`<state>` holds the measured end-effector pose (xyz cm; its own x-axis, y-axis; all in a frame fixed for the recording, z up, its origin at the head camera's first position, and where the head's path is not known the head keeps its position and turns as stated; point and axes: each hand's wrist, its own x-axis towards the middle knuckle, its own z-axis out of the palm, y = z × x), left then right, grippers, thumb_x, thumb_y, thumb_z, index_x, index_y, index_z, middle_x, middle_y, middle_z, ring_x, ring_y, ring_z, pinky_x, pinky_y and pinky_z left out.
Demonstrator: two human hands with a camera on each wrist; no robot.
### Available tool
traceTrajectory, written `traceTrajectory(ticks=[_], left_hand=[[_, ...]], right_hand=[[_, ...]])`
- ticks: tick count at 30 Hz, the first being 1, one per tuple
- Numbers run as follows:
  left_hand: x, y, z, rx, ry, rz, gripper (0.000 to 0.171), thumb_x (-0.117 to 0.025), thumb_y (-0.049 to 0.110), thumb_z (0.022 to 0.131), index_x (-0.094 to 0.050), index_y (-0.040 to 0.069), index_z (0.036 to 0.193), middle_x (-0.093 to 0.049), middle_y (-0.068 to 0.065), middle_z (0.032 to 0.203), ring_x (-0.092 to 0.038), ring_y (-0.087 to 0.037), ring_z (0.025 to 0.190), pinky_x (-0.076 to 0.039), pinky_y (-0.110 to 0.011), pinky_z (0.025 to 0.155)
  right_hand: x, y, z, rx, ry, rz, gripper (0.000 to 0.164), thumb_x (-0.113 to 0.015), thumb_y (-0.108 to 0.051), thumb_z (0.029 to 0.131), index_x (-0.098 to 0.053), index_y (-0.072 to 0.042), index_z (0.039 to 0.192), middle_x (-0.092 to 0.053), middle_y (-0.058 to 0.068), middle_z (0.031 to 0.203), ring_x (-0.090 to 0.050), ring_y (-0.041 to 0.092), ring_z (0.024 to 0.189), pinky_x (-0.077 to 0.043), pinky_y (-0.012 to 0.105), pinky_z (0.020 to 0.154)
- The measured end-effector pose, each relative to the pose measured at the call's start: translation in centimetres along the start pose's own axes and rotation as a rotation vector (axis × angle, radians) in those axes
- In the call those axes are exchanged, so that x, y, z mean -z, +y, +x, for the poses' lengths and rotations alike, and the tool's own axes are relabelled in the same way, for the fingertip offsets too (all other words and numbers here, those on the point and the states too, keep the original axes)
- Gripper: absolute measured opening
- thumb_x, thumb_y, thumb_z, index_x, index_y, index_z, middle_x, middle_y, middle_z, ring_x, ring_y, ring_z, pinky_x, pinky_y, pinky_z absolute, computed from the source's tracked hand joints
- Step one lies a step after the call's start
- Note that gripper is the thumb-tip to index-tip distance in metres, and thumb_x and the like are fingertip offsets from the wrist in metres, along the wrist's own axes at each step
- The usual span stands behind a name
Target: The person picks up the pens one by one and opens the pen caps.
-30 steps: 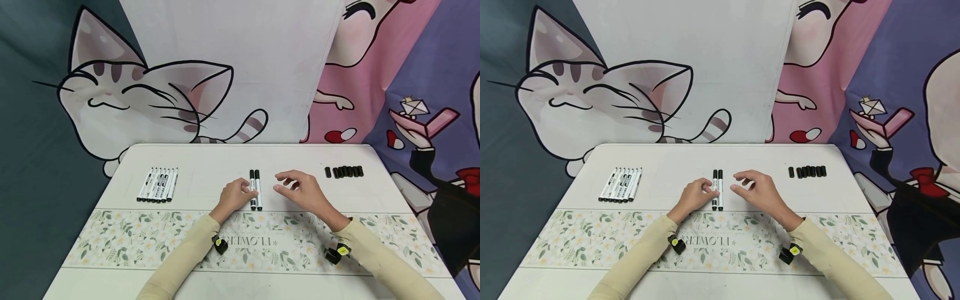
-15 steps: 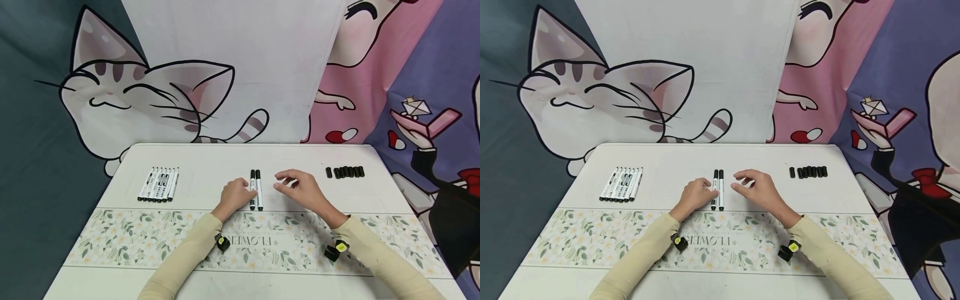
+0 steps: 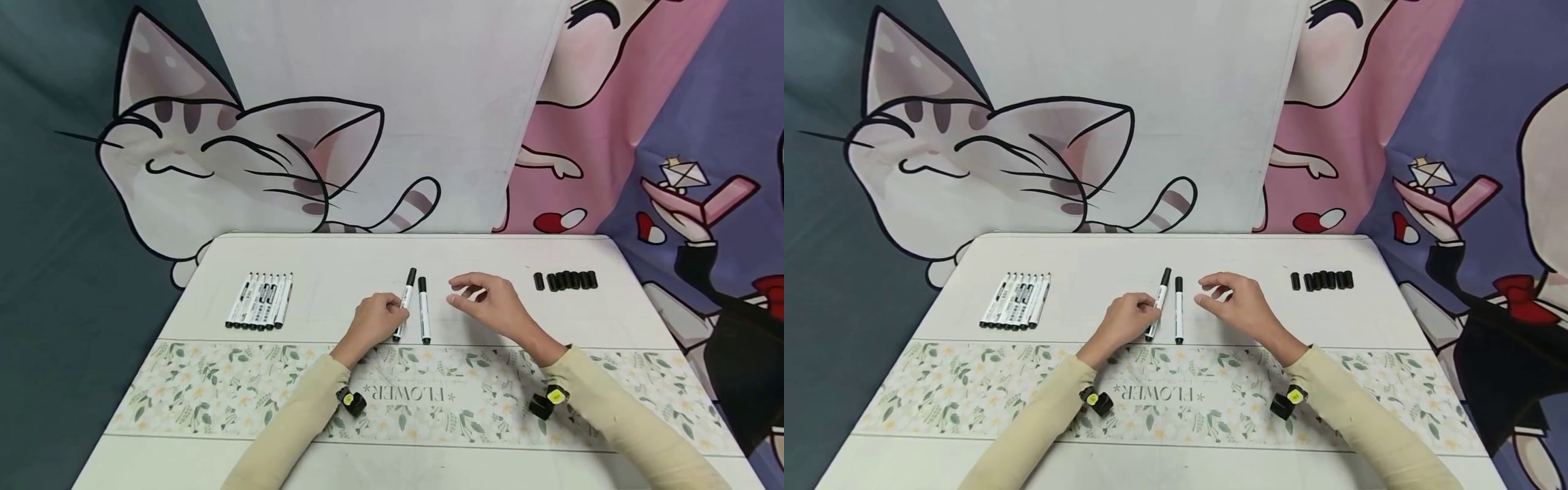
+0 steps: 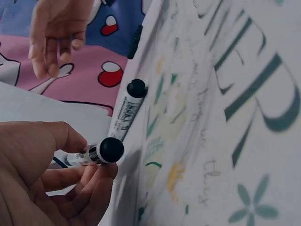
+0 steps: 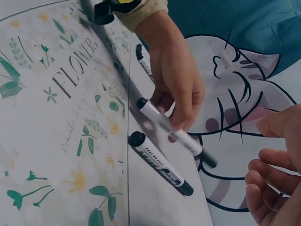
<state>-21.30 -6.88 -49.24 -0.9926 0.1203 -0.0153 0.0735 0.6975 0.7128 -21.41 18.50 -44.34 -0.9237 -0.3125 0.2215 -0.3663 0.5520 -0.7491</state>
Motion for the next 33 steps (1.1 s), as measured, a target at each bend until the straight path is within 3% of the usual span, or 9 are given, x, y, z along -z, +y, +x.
traceTrajectory(ticks=[5,9,16,23,33], left_hand=[[0.8,0.3,-0.8,-0.032,0.041,-0.022,0.017,-0.066,0.024,0.092,-0.074,0.016,0.104,-0.069,0.007,0.089,-0.056,-0.009,0.06,-0.046,-0.029,0.058],[1.4,0.7,-1.6,-0.081,0.086,-0.037,0.018,-0.068,0.025,0.092,-0.074,0.018,0.108,-0.071,0.008,0.093,-0.061,-0.005,0.068,-0.05,-0.029,0.063],[2.9,1.1,-3.0,-0.271,0.126,-0.063,0.021,-0.068,0.024,0.095,-0.073,0.016,0.114,-0.073,0.004,0.095,-0.067,-0.015,0.085,-0.051,-0.033,0.073],[4.2,1.8,-4.6,-0.433,0.157,-0.004,0.021,-0.071,0.021,0.093,-0.074,0.015,0.113,-0.073,0.004,0.096,-0.065,-0.01,0.082,-0.051,-0.028,0.069],[4.3,1.8,-5.8,-0.508,0.155,0.029,0.017,-0.07,0.02,0.093,-0.074,0.02,0.11,-0.071,0.01,0.094,-0.063,-0.006,0.084,-0.05,-0.026,0.067]], right_hand=[[0.2,-0.6,0.4,0.003,-0.005,0.005,0.03,-0.077,-0.03,0.093,-0.075,-0.014,0.118,-0.075,0.006,0.11,-0.067,0.012,0.088,-0.056,0.037,0.077],[0.7,-1.4,0.4,0.01,0.007,0.012,0.031,-0.078,-0.031,0.093,-0.074,-0.016,0.12,-0.075,0.001,0.112,-0.067,0.011,0.088,-0.055,0.032,0.076],[1.7,-2.9,0.0,0.046,0.033,0.023,0.034,-0.077,-0.031,0.093,-0.072,-0.021,0.126,-0.073,-0.004,0.117,-0.066,0.009,0.091,-0.053,0.028,0.078],[1.9,-4.7,-0.9,0.097,0.036,0.033,0.04,-0.079,-0.027,0.092,-0.069,-0.021,0.131,-0.072,-0.003,0.118,-0.067,0.013,0.094,-0.054,0.029,0.077],[0.9,-5.8,-1.8,0.147,-0.019,0.025,0.046,-0.081,-0.026,0.09,-0.067,-0.016,0.133,-0.073,0.0,0.115,-0.067,0.016,0.094,-0.054,0.031,0.077]])
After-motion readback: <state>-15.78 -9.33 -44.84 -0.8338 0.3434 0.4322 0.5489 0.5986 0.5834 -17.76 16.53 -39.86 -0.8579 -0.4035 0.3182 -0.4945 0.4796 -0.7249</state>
